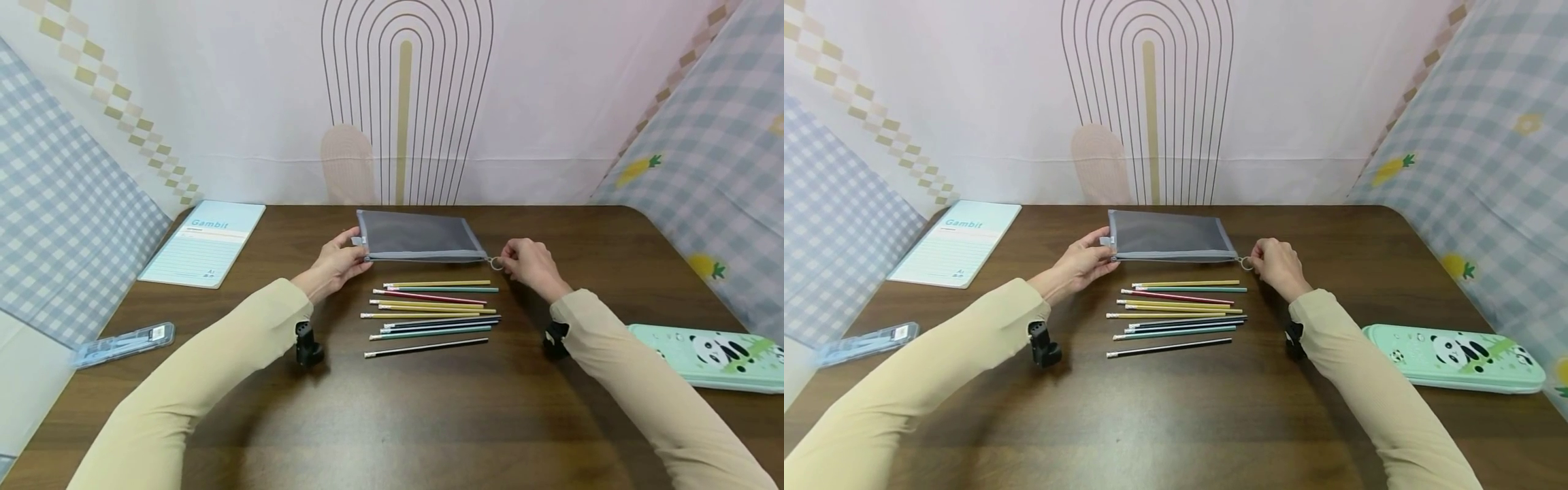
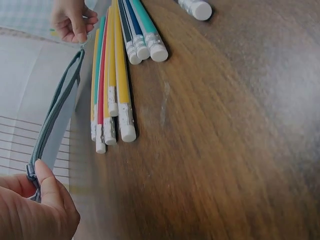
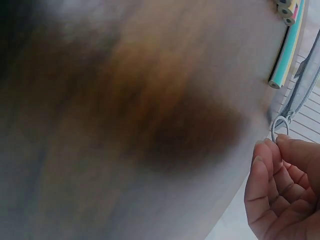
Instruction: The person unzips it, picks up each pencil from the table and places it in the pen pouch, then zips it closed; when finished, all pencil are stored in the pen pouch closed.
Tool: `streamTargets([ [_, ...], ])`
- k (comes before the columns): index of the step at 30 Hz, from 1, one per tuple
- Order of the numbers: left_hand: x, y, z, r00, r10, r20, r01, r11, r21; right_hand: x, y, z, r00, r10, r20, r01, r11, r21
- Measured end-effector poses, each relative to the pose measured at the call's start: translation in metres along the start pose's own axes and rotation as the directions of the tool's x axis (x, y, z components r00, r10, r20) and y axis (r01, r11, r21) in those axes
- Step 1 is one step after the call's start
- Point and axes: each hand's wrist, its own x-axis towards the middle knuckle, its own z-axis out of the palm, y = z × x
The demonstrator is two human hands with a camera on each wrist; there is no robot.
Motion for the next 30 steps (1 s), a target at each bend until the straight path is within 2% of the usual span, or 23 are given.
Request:
streamTargets([
  [20,-0.003,-0.002,0.008,0.999,0.015,0.033,-0.014,1.0,-0.023,0.002,0.003,0.0,0.999,-0.034,-0.02,0.034,0.999,-0.035],
  [25,-0.003,-0.003,0.009,0.999,0.025,0.03,-0.025,1.0,-0.009,0.009,-0.005,0.001,0.999,-0.042,-0.02,0.043,0.998,0.038],
  [30,-0.002,-0.005,0.009,0.999,0.032,0.035,-0.032,0.999,0.004,0.019,-0.013,0.002,0.999,0.011,0.048,-0.017,0.993,0.115],
])
